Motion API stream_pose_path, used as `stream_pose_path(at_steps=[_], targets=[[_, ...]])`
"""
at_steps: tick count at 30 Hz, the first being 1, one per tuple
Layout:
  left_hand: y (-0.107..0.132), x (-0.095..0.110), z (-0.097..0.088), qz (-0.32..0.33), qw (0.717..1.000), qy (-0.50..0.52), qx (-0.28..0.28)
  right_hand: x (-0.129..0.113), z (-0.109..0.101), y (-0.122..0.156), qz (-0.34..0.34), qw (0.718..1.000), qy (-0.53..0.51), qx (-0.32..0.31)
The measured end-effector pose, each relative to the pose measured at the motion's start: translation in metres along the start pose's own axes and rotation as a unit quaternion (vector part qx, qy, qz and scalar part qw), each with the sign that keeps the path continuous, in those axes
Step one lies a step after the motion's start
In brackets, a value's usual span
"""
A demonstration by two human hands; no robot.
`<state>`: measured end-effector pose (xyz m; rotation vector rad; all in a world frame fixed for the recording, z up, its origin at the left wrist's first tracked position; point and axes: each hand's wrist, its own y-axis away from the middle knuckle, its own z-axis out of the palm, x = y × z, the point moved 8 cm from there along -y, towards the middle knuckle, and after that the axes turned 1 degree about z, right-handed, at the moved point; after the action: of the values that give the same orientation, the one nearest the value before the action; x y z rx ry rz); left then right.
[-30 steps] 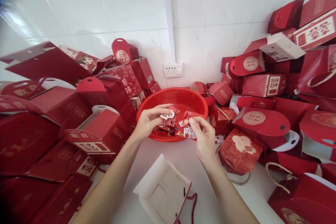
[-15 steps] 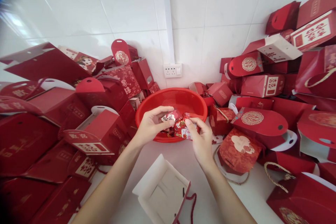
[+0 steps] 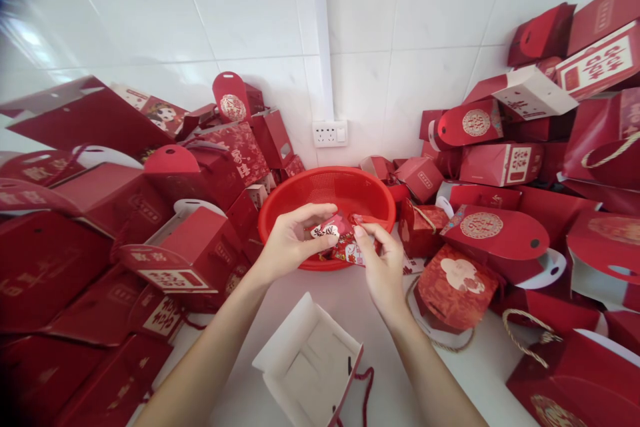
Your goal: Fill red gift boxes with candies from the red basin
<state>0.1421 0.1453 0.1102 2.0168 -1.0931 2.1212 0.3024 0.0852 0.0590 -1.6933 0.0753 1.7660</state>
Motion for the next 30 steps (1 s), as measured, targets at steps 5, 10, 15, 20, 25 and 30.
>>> stream_pose_path(at_steps=[5,10,15,20,25,30], targets=[[0.000,0.002,0.002,0.017,0.999,-0.033,0.007,0.004,0.001,0.001,0.015,1.000,-0.020,0.000],[0.001,0.002,0.002,0.024,0.999,-0.046,0.015,0.003,0.003,0.001,0.012,1.000,-0.024,-0.013],[0.002,0.010,0.006,0.049,0.996,-0.073,0.005,0.004,0.001,0.000,0.006,1.000,-0.013,-0.006],[0.002,0.003,0.006,-0.011,1.000,-0.017,0.000,0.011,0.000,0.000,0.031,0.998,-0.058,-0.005],[0.000,-0.006,0.004,-0.038,0.998,0.045,0.003,0.012,0.000,0.000,0.038,0.997,-0.069,-0.006],[0.000,-0.006,0.000,-0.031,0.997,0.060,0.022,0.015,0.001,0.000,0.035,0.997,-0.062,-0.016]])
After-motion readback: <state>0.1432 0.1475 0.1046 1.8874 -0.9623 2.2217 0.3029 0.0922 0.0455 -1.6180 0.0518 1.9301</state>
